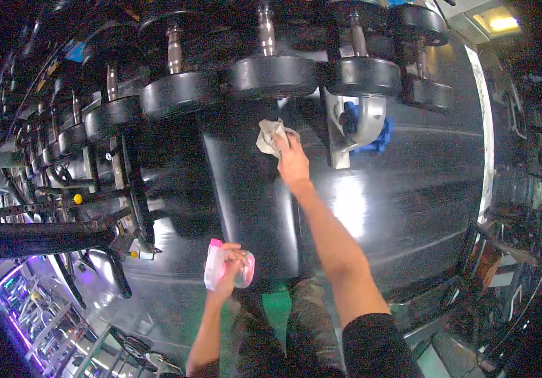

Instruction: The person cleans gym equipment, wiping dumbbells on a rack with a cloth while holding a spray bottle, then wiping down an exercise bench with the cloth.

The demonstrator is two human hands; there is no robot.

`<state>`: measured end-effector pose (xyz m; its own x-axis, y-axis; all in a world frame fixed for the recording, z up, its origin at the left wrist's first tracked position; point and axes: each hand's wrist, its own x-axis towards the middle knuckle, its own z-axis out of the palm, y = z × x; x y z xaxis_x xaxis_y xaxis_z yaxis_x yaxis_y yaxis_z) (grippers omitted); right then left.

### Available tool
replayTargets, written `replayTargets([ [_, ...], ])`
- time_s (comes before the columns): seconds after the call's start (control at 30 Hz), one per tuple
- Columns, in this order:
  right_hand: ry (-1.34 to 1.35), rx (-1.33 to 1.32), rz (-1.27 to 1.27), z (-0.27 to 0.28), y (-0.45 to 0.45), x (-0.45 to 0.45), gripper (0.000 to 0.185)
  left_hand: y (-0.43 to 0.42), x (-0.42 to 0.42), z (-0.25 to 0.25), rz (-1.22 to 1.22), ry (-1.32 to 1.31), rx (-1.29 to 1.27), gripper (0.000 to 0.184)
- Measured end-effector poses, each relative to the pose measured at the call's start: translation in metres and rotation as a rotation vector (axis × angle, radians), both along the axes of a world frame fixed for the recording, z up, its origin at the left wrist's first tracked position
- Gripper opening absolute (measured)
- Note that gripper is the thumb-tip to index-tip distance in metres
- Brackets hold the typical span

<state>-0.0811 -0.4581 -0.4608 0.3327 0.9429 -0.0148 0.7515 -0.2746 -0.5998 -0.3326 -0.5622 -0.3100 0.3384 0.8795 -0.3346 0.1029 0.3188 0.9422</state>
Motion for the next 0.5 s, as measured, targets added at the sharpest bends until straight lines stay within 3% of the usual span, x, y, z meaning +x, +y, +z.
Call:
replayTargets([
  [0.07, 0.040, -0.073, -0.066, -0.006, -0.020, -0.018, 0.058, -0.004, 0.005, 0.006, 0.012, 0.057, -0.013, 0.002],
  [0.2, -0.002, -0.087, 0.063, -0.014, -0.118, -0.045, 0.065, -0.006, 0.021, 0.020, 0.037, 0.043, -0.008, 0.003],
  [0.37, 0.233, -0.445, 0.195, 0.028, -0.188, -0.032, 0.064, -0.006, 0.035, 0.035, 0.028, 0.062, 0.013, 0.006],
  [0.4, 0.230, -0.442, 0.198, 0.026, -0.187, -0.021, 0.064, -0.007, 0.038, 0.036, 0.031, 0.060, 0.017, 0.006],
  [0.47, 0.489, -0.231, 0.075, 0.016, -0.173, 0.005, 0.072, -0.008, 0.041, 0.034, 0.059, 0.013, 0.068, 0.008],
  [0.5, 0.415, -0.086, 0.081, 0.004, -0.160, 0.022, 0.070, -0.008, 0.040, 0.032, 0.058, 0.017, 0.067, 0.008],
])
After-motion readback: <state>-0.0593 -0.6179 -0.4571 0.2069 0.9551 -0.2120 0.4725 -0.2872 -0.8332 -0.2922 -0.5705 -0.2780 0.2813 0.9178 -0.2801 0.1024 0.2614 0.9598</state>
